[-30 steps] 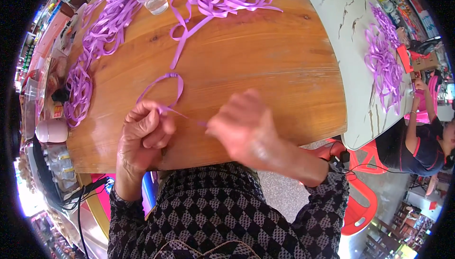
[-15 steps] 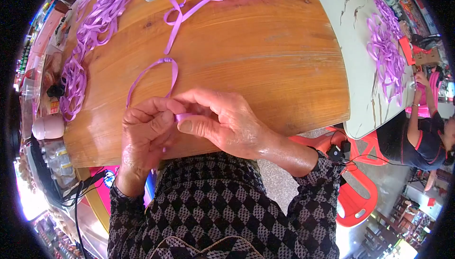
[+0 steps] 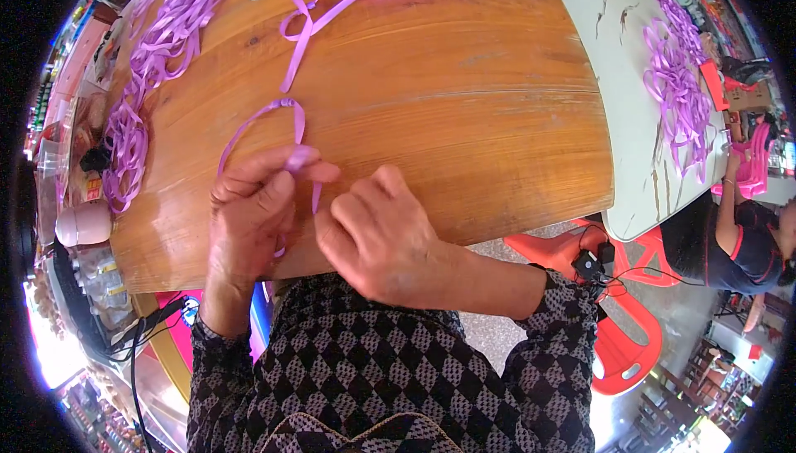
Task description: The person ties knots in a purple ribbon by hand, pulling the material taut and looping it around itself. They repeat this process along the length of the ribbon before setting it aside on the wooden table.
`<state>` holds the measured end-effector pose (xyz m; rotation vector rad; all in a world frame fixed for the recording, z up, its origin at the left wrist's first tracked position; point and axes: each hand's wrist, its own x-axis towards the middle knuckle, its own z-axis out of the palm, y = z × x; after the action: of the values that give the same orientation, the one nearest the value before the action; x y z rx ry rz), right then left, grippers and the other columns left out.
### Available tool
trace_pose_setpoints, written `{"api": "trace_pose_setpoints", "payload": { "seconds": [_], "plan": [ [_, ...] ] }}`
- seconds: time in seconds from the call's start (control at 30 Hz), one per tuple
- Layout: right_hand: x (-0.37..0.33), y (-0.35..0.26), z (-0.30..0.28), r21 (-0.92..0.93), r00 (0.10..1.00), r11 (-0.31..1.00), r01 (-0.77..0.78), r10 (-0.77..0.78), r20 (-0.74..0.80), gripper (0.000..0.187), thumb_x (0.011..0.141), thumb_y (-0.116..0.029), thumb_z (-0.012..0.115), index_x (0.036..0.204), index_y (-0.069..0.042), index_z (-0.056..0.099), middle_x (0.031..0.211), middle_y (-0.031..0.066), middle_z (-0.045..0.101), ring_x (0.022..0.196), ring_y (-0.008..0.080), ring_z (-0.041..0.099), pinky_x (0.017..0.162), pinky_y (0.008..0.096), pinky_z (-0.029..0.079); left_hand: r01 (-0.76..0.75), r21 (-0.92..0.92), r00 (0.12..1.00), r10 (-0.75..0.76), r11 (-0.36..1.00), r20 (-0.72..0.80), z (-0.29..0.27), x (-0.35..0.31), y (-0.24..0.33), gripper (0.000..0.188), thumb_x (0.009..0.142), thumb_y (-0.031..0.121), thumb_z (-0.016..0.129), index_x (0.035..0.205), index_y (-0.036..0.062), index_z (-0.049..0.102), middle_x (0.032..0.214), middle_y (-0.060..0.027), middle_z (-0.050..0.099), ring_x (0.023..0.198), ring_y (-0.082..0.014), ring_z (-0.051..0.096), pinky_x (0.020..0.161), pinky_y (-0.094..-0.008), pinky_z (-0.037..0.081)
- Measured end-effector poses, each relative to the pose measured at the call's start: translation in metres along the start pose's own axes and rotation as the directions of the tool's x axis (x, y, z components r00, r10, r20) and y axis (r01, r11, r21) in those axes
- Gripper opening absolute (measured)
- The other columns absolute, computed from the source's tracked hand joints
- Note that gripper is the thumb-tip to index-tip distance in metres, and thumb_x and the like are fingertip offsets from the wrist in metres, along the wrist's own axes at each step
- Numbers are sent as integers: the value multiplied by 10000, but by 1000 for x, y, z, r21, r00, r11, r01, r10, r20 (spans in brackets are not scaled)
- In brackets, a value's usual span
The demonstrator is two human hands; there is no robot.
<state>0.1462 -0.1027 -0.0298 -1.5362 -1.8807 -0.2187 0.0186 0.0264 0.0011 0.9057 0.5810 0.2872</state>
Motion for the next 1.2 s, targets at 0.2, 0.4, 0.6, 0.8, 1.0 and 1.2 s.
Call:
{"api": "trace_pose_setpoints", "payload": {
  "seconds": [0.2,0.4,0.6,0.8,1.0,1.2],
  "plan": [
    [15,20,-27,-13,999,1000,15,-15,-31,274,585,-57,679,842,-13,595,740,68,531,592,189,510,552,330,374,48,374,982,-113,926,152,1,-9,-10,281,788,-12,604,1066,2,568,856,-3,602,788,-47,539,673,-184,437],
    [11,12,-12,721,853,579,-381,521,32,136,771,-30,663,889,3,604,795,58,598,669,118,553,603,246,452,61,144,992,-76,988,100,11,-6,-14,185,749,-45,607,917,24,570,763,6,566,589,-25,459,503,-165,348],
    [10,-5,-9,907,639,-24,-420,702,314,95,817,-24,629,897,22,607,781,46,603,666,71,551,589,186,448,-193,123,980,185,973,73,17,-10,-26,134,868,-3,540,998,29,535,758,37,524,579,-5,413,483,-158,326],
    [18,6,-25,720,465,-410,-560,564,683,138,796,-86,659,805,38,598,623,56,566,495,75,487,435,190,329,-307,263,950,309,915,34,15,-10,-32,188,869,54,577,1051,10,561,807,15,564,590,-15,436,496,-158,353],
    [8,12,-14,649,538,-636,-418,403,741,135,792,-72,646,815,46,584,607,67,546,462,89,450,417,201,273,-351,280,930,367,893,-2,14,-12,-40,174,854,67,602,1018,9,602,813,-3,601,585,-24,456,517,-157,374],
    [15,-19,-12,779,464,-418,-468,634,619,162,783,-17,663,898,47,568,768,58,598,689,79,563,584,205,461,-292,108,936,307,950,-171,26,-10,-37,105,880,79,565,953,5,579,751,-11,586,546,-23,419,482,-156,330]
  ]
}}
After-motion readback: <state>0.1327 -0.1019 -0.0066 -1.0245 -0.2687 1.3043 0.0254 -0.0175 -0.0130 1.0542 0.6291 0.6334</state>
